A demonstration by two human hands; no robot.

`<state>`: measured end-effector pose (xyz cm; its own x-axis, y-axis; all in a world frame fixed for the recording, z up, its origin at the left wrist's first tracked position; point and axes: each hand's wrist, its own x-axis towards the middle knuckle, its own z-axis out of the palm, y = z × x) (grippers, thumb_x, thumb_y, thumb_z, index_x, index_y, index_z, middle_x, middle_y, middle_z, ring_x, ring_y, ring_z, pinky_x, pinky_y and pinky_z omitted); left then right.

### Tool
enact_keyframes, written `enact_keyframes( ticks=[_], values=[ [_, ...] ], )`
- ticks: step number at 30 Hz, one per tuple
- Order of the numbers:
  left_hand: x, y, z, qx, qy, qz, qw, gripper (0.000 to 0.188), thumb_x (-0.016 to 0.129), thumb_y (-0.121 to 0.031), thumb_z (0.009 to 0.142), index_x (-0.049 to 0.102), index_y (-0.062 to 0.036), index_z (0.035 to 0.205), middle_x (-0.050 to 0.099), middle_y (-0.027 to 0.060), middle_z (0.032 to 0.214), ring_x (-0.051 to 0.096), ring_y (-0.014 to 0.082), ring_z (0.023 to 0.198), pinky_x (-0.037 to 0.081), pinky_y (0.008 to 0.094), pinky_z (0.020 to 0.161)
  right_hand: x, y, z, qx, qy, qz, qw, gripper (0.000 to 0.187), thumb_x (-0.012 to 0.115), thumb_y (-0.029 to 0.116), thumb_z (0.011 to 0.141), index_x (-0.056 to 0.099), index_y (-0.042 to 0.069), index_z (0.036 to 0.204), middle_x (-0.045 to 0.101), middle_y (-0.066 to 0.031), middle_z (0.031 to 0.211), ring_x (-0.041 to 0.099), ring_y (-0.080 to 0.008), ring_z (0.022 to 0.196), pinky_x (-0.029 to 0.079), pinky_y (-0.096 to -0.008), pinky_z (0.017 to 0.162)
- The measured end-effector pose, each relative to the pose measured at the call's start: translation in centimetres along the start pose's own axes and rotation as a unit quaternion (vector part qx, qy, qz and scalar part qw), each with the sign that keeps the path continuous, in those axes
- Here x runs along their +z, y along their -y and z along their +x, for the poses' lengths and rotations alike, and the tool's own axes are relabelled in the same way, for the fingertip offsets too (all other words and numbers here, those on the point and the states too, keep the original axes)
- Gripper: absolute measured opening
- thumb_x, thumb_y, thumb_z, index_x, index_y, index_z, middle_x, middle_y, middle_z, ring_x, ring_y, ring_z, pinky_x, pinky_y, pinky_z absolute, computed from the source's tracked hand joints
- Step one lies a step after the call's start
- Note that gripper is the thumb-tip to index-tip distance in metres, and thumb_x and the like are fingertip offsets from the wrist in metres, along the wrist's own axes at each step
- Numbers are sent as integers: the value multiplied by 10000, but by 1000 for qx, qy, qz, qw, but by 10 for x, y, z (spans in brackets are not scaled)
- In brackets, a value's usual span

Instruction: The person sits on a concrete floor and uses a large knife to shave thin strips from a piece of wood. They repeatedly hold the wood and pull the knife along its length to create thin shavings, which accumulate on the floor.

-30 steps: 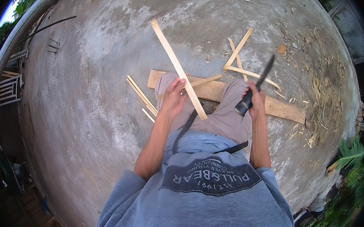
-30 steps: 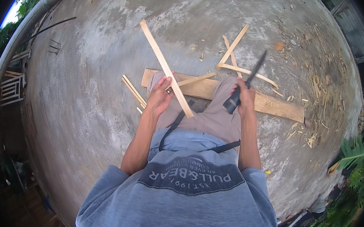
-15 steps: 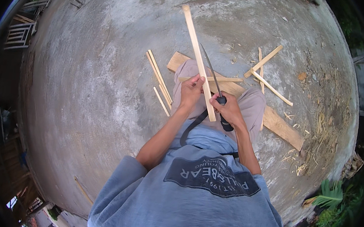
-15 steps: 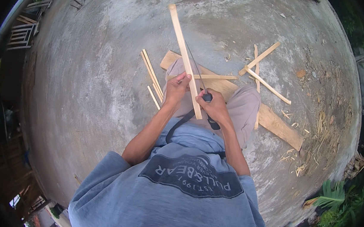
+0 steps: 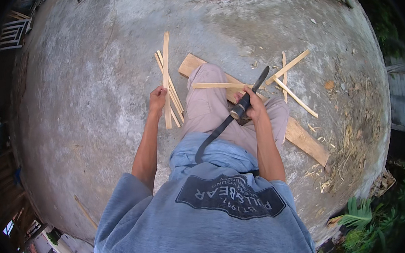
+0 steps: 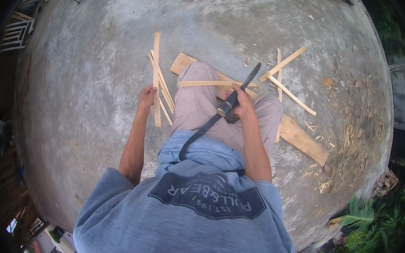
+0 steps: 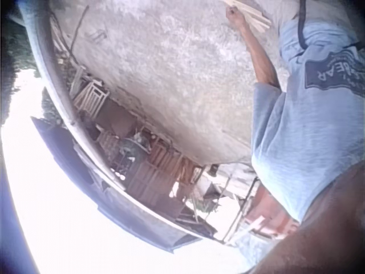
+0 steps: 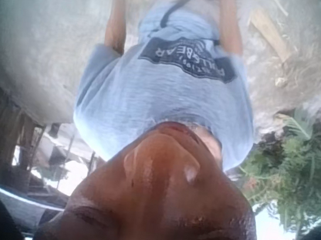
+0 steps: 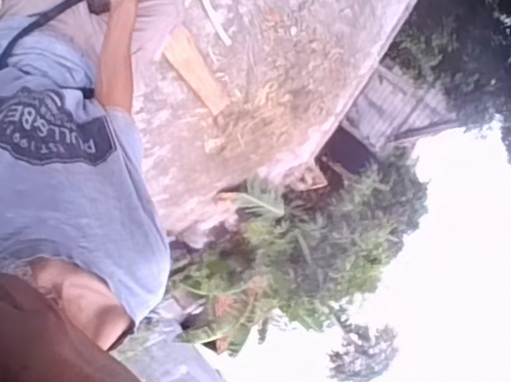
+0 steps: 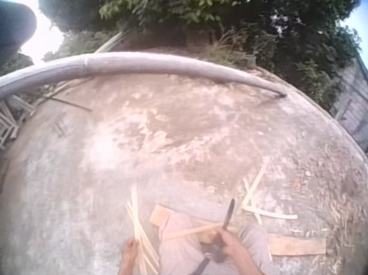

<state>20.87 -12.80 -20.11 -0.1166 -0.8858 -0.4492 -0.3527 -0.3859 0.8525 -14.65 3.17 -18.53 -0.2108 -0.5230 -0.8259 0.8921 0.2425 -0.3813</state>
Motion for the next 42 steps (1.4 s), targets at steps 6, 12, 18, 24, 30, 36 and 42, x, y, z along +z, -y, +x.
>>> enact_keyframes(
  ticks=[6, 12, 18, 24, 30, 36, 42],
  values=[
    [-9, 66, -8, -134, 18, 27, 990, 325, 625, -197, 998, 672, 4, 1248, 715, 100, 1008, 663, 188, 847, 530, 335, 786, 14, -21, 60, 51, -20, 69, 996, 352, 716, 197, 941, 507, -7, 1137, 591, -200, 961, 657, -312, 746, 593, -439, 629],
    [26, -27, -51, 69, 79, 47, 993, 746, 720, -280, 944, 361, -73, 1564, 436, 175, 1556, 415, 303, 1435, 402, 452, 1122, 21, -20, 41, 1, -23, 78, 997, 191, 680, 115, 943, 558, -7, 1024, 626, -147, 854, 643, -255, 681, 585, -395, 606],
    [98, -170, -95, 268, 231, -65, 933, 529, 749, -124, 916, 582, -58, 1414, 649, 117, 1344, 586, 193, 1253, 465, 342, 1046, 38, -8, -10, -38, 23, 95, 994, 179, 685, 116, 940, 600, -21, 1016, 655, -139, 903, 653, -230, 697, 592, -347, 631],
    [140, -238, -109, 247, 191, -104, 944, 290, 769, -140, 902, 719, -10, 1157, 757, 63, 933, 669, 89, 849, 500, 254, 780, 46, 18, -62, -81, 93, 112, 986, 242, 665, 135, 959, 615, -42, 1116, 697, -176, 1029, 698, -198, 806, 620, -304, 716],
    [166, -267, -94, 263, 248, -85, 928, 245, 750, -196, 931, 718, -2, 1077, 730, 50, 780, 643, 81, 790, 476, 249, 747, 34, 29, -71, -68, 119, 45, 990, 283, 621, 146, 989, 577, -58, 1180, 693, -194, 1090, 706, -190, 840, 627, -292, 708],
    [181, -257, -79, 321, 161, -32, 933, 362, 614, -366, 1018, 661, -13, 955, 639, 45, 646, 527, 103, 587, 441, 314, 595, 11, 24, -79, -124, 44, -65, 989, 337, 706, 195, 945, 596, -32, 1169, 691, -163, 1034, 688, -185, 785, 619, -300, 664],
    [166, -270, -89, 318, 257, 99, 907, 391, 530, -363, 1060, 597, -18, 890, 589, 45, 637, 547, 127, 633, 436, 306, 629, -31, 24, -105, -172, -50, -105, 978, 415, 804, 264, 882, 620, 0, 1143, 636, -67, 873, 648, -145, 701, 593, -296, 598]
  ],
)
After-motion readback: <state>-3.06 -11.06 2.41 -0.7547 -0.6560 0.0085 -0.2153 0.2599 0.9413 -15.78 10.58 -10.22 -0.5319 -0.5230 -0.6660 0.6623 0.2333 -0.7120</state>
